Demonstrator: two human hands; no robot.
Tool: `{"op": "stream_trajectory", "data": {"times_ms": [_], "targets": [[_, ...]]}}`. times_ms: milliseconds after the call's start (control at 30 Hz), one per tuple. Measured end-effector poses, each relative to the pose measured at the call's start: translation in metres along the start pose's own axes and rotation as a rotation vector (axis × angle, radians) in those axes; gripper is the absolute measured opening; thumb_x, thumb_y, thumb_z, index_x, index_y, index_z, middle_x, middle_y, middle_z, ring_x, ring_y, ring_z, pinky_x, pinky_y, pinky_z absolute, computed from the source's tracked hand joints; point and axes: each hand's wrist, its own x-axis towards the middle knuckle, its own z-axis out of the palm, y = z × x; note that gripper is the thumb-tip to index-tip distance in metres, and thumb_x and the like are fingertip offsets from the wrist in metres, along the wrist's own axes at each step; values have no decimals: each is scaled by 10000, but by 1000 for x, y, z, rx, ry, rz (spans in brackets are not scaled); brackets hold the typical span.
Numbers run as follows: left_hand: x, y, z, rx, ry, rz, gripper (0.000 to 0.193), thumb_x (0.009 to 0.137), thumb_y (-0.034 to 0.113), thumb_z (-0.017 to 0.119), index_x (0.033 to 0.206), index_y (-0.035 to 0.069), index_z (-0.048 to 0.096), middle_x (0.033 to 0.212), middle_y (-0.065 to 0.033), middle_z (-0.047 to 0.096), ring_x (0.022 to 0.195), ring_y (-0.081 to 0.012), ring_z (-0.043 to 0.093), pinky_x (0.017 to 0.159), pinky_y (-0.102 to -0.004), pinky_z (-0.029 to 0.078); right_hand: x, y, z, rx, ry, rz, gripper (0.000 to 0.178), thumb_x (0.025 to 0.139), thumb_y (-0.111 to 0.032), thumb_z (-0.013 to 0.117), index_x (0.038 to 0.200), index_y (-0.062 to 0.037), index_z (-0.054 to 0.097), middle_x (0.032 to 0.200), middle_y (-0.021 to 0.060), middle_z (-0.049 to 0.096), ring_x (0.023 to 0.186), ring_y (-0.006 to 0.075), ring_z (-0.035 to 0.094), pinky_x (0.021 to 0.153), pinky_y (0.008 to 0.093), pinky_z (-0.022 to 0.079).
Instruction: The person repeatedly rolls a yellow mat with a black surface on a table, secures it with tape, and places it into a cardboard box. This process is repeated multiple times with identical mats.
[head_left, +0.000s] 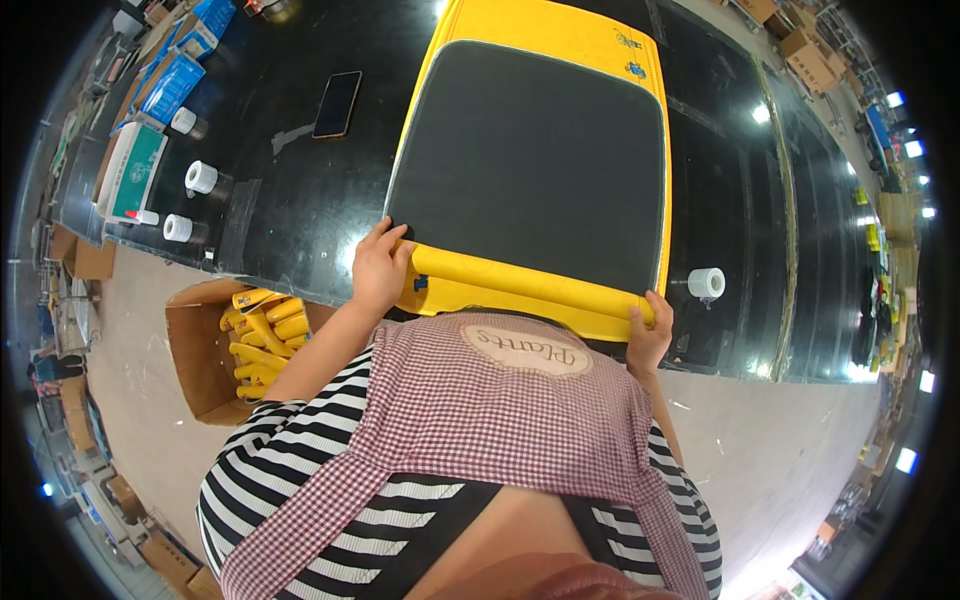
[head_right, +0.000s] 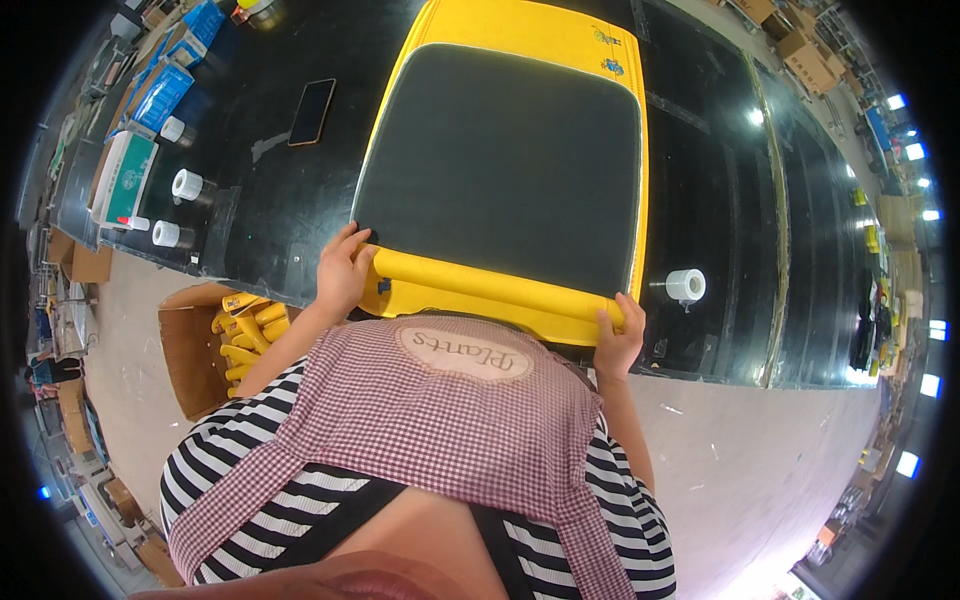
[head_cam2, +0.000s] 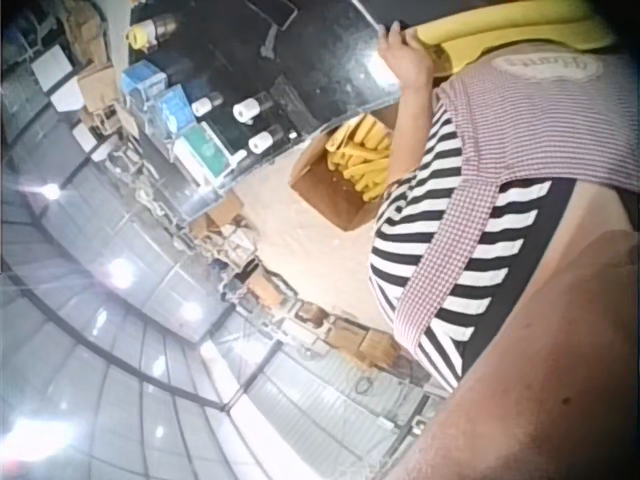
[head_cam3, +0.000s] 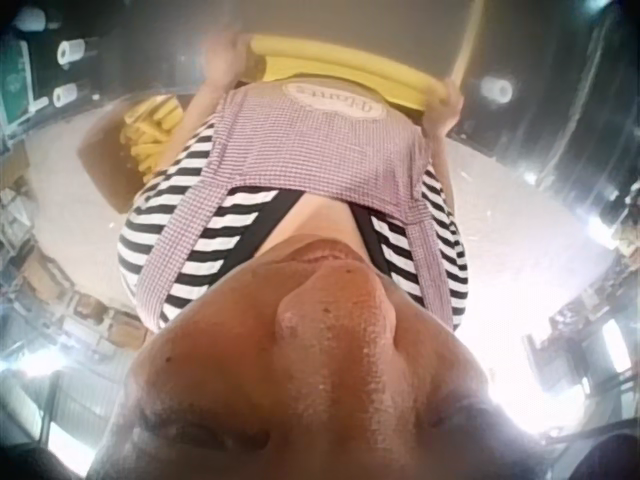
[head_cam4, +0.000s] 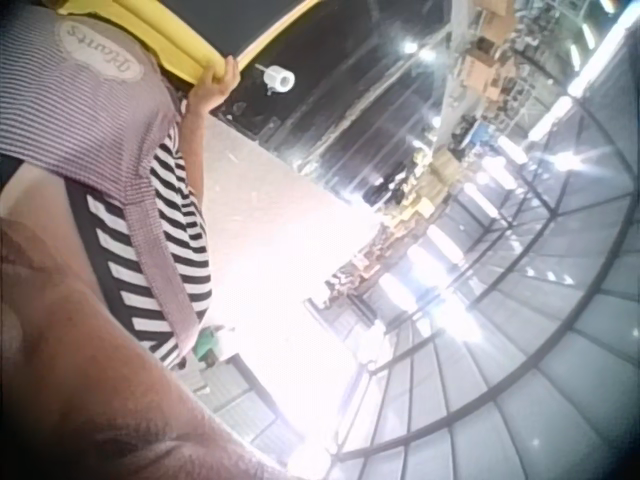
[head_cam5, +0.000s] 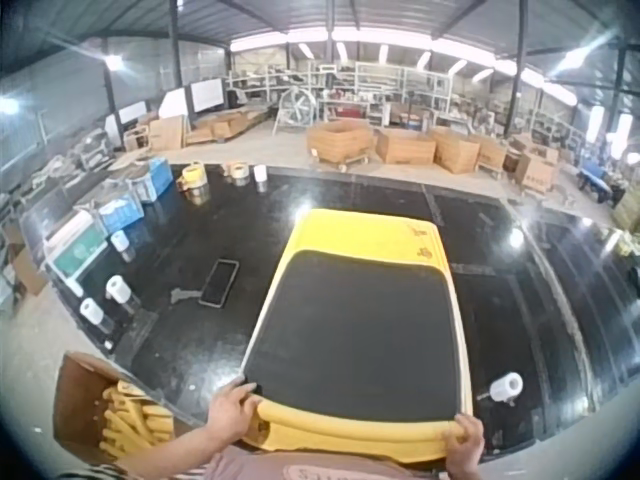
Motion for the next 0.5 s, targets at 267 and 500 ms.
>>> {"op": "stream_trajectory", "data": {"times_ms": [267,500], "targets": [[3,8,6,146,111,102,359,935,237,706,1272,112,714,1440,-229,583,1260,-417,583,1103,-492,436,-2,-53,28,-485,-409,-492,528,983,-351,621,1479,-175,582,1616,144,447,1548,372,308,1256,639,99],[16,66,34,119,-312,783,676,933,468,676,1492,119,524,1620,-207,390,1513,-431,322,1223,-650,181,84,-91,57,-707,-365,-621,558,986,-393,618,1512,-221,550,1669,129,361,1564,381,261,1257,628,108]]}}
